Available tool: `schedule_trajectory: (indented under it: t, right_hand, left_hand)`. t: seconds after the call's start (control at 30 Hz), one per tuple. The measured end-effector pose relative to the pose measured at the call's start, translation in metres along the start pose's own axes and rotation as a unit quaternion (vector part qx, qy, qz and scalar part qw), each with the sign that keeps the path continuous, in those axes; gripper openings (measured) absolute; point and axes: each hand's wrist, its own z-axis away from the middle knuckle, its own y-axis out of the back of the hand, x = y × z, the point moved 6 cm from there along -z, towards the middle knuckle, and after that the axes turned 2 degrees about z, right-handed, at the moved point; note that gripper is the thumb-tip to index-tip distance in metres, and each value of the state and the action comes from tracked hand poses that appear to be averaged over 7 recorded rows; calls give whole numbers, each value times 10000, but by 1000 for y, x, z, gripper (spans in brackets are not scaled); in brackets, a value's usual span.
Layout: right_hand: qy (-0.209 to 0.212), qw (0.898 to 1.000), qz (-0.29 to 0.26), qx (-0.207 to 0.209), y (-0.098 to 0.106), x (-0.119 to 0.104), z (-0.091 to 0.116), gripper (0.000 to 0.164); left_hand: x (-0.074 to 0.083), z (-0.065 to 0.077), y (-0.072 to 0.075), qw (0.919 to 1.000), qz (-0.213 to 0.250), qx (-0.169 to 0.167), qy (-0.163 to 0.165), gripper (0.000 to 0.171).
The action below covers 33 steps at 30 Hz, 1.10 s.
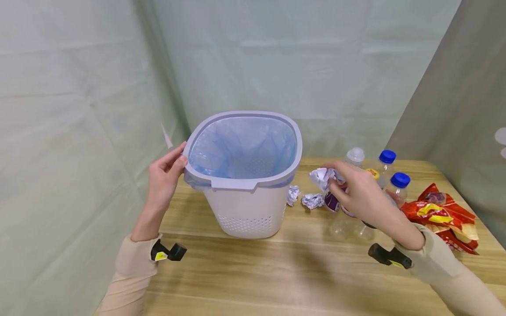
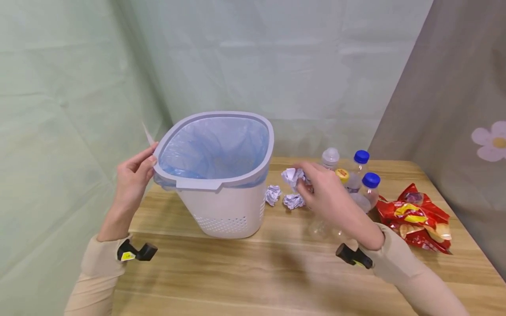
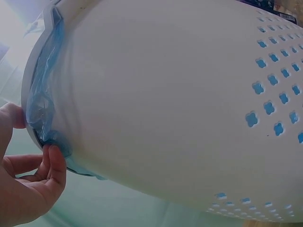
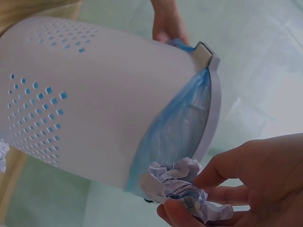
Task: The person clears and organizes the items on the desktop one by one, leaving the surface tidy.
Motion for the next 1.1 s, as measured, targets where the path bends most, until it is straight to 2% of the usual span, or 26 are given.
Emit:
schedule_trajectory:
  t: [0.3, 0.57, 0.8, 1.1]
  right_hand:
    - [15, 9998, 6, 173, 14, -3, -7, 31]
    - [340, 9984, 53, 448, 24, -12, -16, 31]
    - [149, 9996, -15, 239, 28, -14, -25, 26]
    - [115, 9995, -278, 139, 38, -24, -40, 29]
  left_hand:
    - [-1, -3, 0, 9997, 203, 124, -83, 38]
    - [-1, -3, -1, 9998, 174, 95, -66, 38]
    - [-1, -2, 0, 9998, 152, 124, -89, 38]
    - [-2, -2, -1, 9996, 183, 179, -77, 37]
